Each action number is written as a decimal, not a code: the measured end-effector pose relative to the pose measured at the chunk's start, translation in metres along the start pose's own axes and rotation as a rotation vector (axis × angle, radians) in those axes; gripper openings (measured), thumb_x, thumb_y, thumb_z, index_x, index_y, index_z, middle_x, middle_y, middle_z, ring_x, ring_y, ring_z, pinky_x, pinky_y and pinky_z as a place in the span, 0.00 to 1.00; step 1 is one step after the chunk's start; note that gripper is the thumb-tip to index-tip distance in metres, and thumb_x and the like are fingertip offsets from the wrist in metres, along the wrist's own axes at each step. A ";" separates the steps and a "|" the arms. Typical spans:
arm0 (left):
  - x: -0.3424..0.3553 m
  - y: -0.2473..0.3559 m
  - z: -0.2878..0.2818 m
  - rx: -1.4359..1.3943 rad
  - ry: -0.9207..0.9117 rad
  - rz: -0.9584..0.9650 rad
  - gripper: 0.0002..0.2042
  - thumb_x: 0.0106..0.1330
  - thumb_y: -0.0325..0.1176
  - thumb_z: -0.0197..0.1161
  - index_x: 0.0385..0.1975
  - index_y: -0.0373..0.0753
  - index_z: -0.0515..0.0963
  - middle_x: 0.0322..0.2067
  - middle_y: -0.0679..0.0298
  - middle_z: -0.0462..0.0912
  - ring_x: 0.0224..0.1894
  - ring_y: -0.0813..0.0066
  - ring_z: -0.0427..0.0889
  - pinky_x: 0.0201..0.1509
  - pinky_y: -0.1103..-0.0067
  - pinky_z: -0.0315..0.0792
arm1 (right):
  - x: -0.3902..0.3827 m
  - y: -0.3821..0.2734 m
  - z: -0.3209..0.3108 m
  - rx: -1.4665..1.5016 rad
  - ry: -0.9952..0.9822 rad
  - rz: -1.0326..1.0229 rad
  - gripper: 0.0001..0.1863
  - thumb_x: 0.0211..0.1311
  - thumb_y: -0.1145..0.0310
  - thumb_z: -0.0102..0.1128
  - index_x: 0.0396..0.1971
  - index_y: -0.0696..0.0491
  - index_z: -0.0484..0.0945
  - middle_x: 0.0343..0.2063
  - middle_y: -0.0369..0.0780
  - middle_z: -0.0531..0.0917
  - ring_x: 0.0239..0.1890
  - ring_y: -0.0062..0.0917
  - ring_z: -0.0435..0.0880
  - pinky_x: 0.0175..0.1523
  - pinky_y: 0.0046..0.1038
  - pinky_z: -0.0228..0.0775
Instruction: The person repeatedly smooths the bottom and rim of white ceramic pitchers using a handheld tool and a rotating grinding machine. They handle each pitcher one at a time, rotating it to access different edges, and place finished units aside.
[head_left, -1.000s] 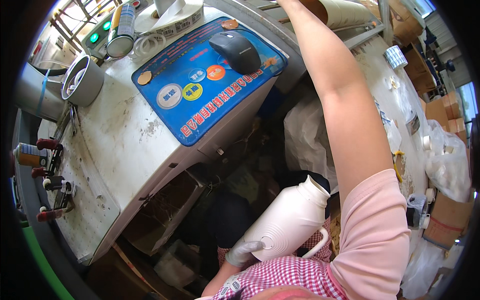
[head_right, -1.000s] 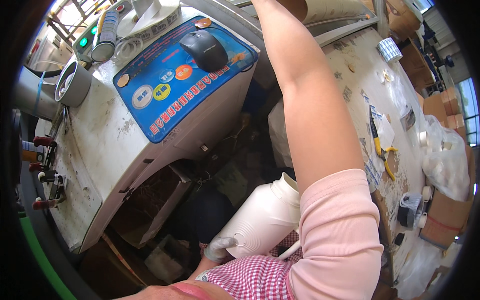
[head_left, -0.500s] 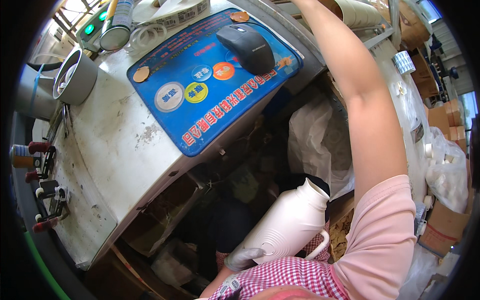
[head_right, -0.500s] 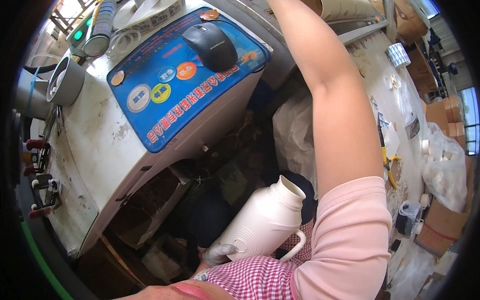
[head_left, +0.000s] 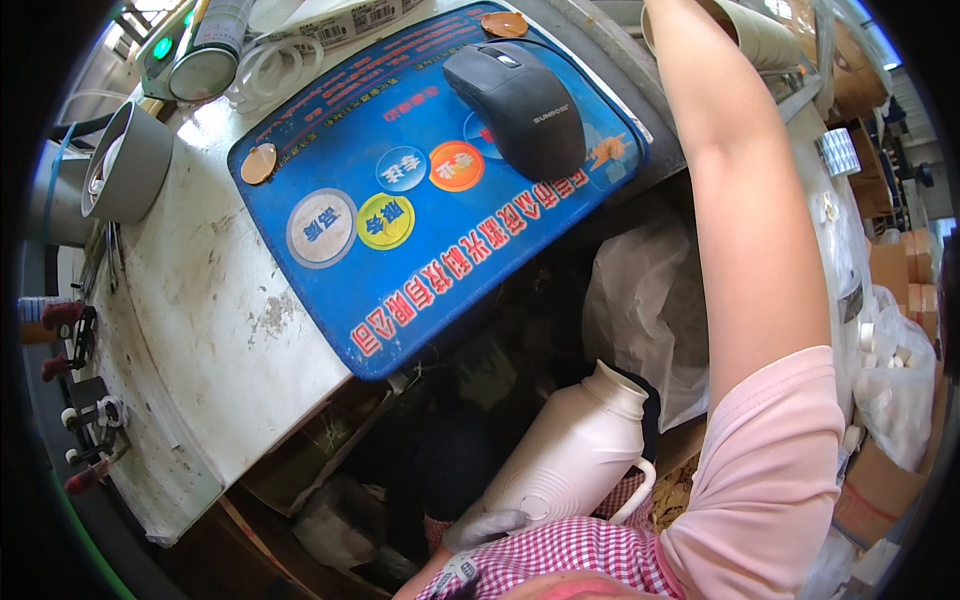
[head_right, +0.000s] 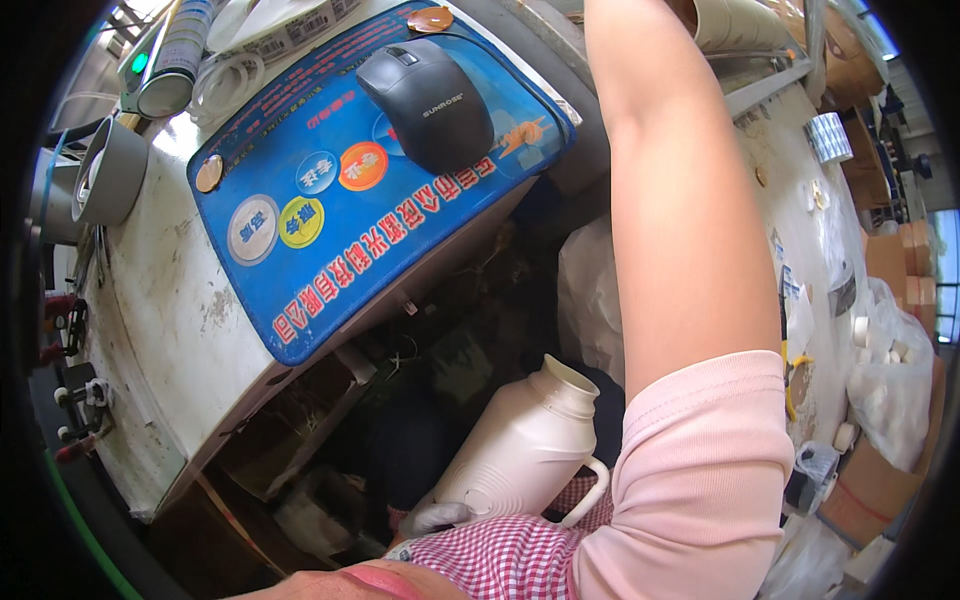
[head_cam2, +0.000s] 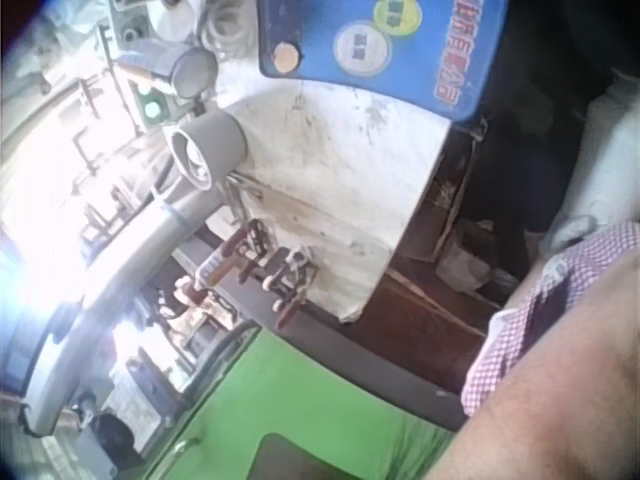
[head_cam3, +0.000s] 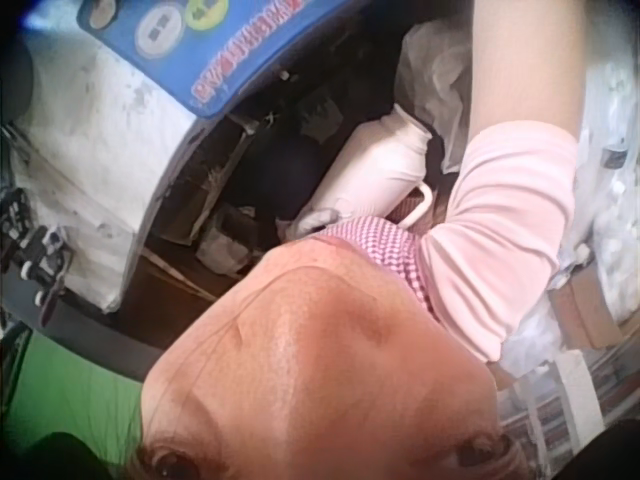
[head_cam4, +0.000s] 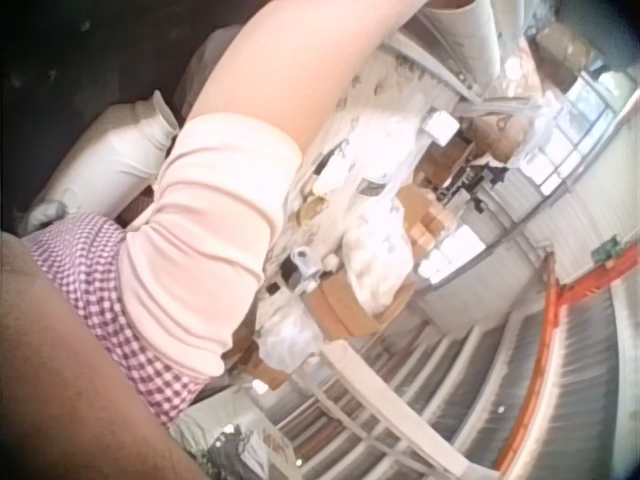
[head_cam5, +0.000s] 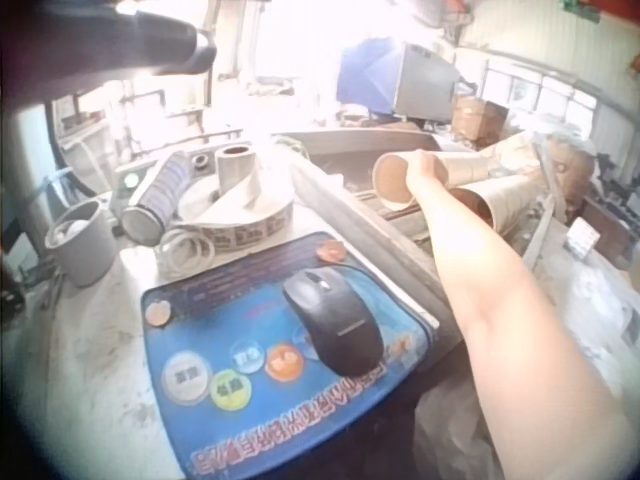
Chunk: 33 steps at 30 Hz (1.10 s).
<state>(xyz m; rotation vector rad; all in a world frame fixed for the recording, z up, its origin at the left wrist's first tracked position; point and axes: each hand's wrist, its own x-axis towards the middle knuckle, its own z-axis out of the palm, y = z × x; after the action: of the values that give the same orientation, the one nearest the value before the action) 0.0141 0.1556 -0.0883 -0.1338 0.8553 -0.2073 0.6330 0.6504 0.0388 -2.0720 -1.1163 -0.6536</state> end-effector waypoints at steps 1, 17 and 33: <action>0.001 0.001 0.001 0.005 0.024 -0.040 0.34 0.67 0.22 0.61 0.74 0.29 0.59 0.61 0.51 0.78 0.62 0.64 0.80 0.68 0.70 0.74 | 0.006 0.010 0.004 0.010 0.020 0.024 0.13 0.64 0.63 0.61 0.42 0.53 0.89 0.45 0.52 0.89 0.49 0.45 0.88 0.55 0.44 0.78; 0.029 -0.038 -0.027 0.171 -0.320 0.508 0.48 0.57 0.43 0.77 0.74 0.26 0.59 0.69 0.48 0.71 0.69 0.54 0.72 0.74 0.60 0.67 | -0.227 -0.051 -0.319 0.729 -0.549 -0.347 0.21 0.68 0.74 0.60 0.59 0.65 0.77 0.43 0.49 0.89 0.43 0.27 0.89 0.48 0.26 0.81; -0.007 -0.158 -0.002 0.164 -0.203 0.942 0.28 0.76 0.41 0.57 0.72 0.36 0.65 0.65 0.56 0.76 0.66 0.64 0.77 0.71 0.65 0.71 | -0.754 0.258 -0.575 -0.158 -0.599 0.594 0.13 0.75 0.60 0.57 0.47 0.54 0.83 0.34 0.43 0.88 0.37 0.44 0.87 0.43 0.41 0.81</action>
<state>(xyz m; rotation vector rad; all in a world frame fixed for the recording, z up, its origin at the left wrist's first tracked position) -0.0119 0.0033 -0.0532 0.3977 0.6205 0.6106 0.4124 -0.2762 -0.2030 -2.6516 -0.6749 0.1911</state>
